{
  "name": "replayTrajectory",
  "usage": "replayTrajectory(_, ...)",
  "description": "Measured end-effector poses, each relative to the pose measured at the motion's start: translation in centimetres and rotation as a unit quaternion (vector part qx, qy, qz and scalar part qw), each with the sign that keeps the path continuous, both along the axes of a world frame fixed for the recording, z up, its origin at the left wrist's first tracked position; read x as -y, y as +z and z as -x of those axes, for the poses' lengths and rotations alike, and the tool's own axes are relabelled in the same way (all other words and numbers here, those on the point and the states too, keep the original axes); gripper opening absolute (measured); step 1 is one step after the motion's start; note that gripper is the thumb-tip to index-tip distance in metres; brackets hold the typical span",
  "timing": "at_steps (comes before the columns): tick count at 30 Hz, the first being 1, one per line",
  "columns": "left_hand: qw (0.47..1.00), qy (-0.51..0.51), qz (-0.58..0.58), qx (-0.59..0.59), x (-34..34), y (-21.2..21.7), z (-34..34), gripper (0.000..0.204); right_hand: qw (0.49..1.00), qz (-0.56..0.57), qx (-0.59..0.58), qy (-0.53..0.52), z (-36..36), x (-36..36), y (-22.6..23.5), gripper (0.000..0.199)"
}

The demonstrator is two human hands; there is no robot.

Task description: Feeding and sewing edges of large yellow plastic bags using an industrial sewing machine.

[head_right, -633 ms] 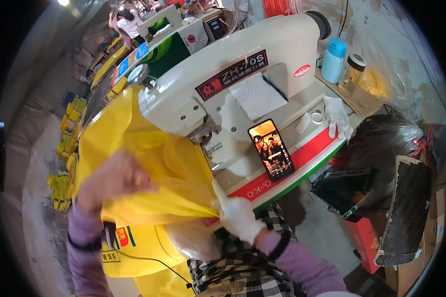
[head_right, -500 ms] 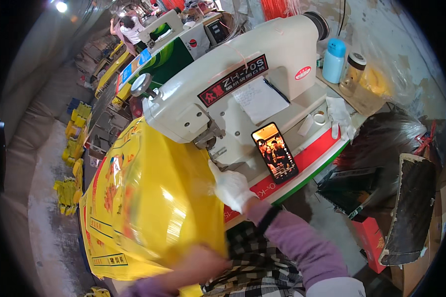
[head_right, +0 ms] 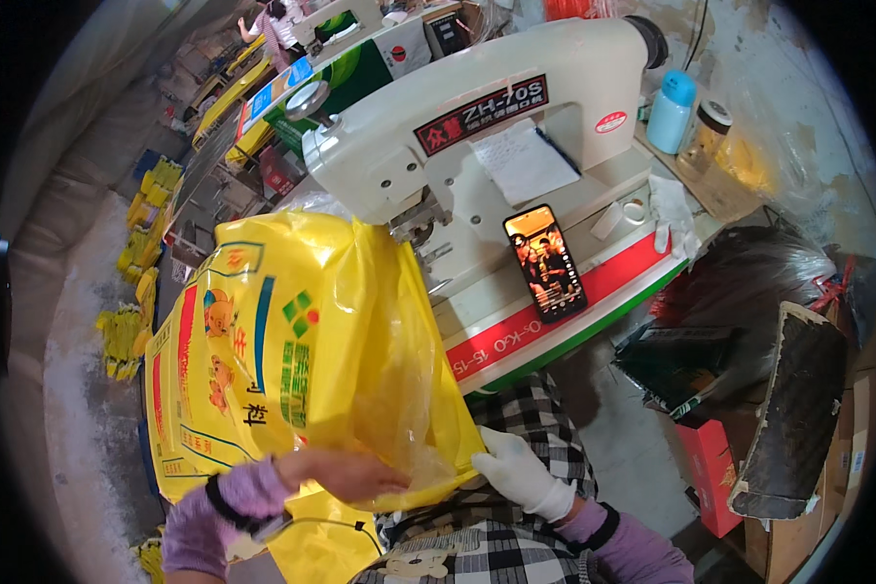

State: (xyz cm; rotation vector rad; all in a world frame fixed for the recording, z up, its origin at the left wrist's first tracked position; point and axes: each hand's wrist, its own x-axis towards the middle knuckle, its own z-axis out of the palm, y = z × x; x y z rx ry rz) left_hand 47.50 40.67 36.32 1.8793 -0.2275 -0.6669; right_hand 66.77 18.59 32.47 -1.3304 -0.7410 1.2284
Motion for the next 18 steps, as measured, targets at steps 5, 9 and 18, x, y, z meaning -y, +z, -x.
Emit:
replayTrajectory(5, 0.916, 0.222, -0.328, 0.07, 3.9, 4.2, -3.3, 0.023, 0.995, 0.058, 0.086, 0.012, 0.1, 1.2, 0.6, 0.028)
replayTrajectory(9, 0.933, 0.216, -0.287, 0.024, 7.4, 3.7, -5.8, 0.021, 0.986, 0.063, 0.152, 0.008, 1.2, 2.0, 2.3, 0.028)
replayTrajectory(18, 0.936, 0.06, -0.335, 0.083, 11.3, 3.9, -5.7, 0.01, 0.959, 0.0, 0.28, 0.034, 0.6, 1.8, 1.8, 0.028)
